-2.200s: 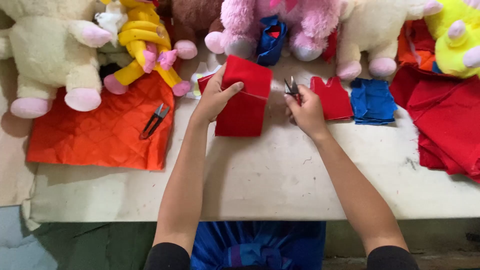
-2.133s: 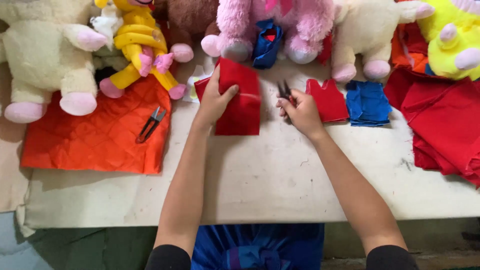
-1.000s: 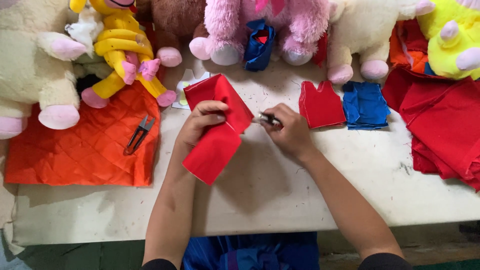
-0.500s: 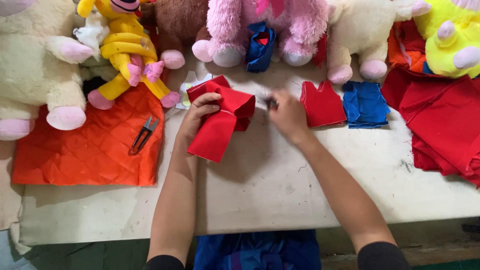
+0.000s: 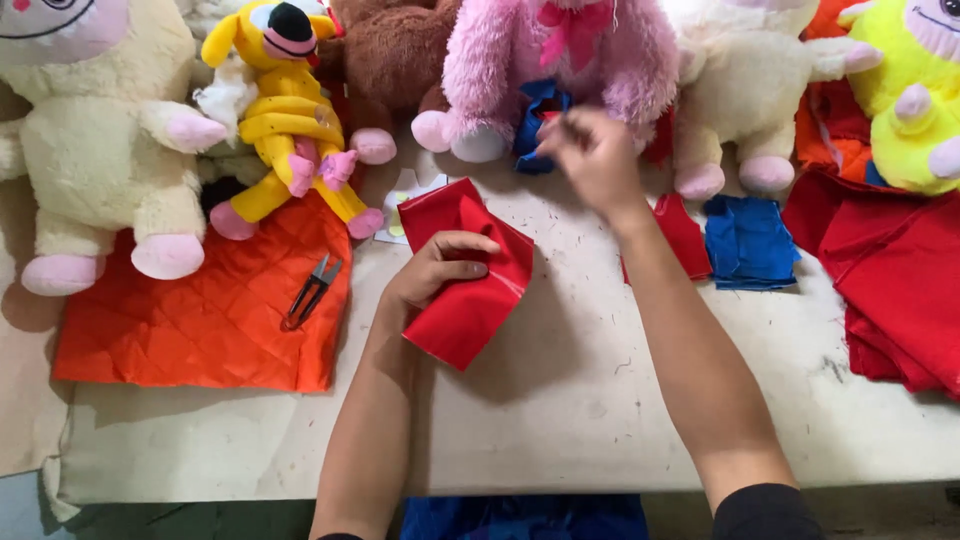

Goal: Tracing garment templates onto red fabric and cutting them out using thread snips.

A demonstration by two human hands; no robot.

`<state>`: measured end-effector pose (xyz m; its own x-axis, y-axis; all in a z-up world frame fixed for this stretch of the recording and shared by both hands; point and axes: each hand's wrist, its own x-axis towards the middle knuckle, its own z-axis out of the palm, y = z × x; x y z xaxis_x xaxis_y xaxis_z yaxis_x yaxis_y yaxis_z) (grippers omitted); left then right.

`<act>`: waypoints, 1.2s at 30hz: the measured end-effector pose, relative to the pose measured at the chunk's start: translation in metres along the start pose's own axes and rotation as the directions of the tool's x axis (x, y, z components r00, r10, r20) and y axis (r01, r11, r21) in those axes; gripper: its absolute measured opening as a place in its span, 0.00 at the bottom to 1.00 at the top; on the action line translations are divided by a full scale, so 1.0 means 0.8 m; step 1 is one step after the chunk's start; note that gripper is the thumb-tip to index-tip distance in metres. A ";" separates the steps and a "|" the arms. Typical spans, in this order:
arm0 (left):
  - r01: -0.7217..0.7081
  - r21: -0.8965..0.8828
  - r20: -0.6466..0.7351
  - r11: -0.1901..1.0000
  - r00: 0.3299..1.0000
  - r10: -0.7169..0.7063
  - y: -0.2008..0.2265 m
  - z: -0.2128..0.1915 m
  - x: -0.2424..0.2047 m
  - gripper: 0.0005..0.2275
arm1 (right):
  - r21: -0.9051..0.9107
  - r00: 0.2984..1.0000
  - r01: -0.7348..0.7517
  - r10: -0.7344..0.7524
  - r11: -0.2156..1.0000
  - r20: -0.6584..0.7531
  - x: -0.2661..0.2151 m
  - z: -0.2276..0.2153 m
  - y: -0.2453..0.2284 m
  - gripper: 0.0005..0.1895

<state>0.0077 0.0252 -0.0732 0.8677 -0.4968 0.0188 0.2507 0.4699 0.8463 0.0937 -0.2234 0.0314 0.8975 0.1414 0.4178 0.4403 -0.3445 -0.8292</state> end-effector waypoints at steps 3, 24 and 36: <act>0.054 -0.063 0.150 0.997 0.988 -0.044 -0.017 0.004 0.001 0.15 | 0.359 0.881 -0.362 0.190 0.860 0.433 -0.063 0.013 -0.083 0.17; -0.127 -0.209 0.097 0.970 0.984 0.149 0.009 -0.042 -0.014 0.26 | 0.020 0.486 -0.614 0.358 0.789 0.797 -0.163 -0.150 -0.064 0.30; -0.058 0.094 0.183 0.994 0.982 0.040 0.074 0.009 -0.036 0.14 | -0.579 0.966 -0.224 0.255 0.784 -0.028 -0.165 -0.273 -0.144 0.11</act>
<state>-0.0054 0.0618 -0.0194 0.7835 -0.6030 0.1499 0.1582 0.4270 0.8903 -0.0809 -0.4054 0.1530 0.9790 0.0231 0.2025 0.1292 -0.8389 -0.5288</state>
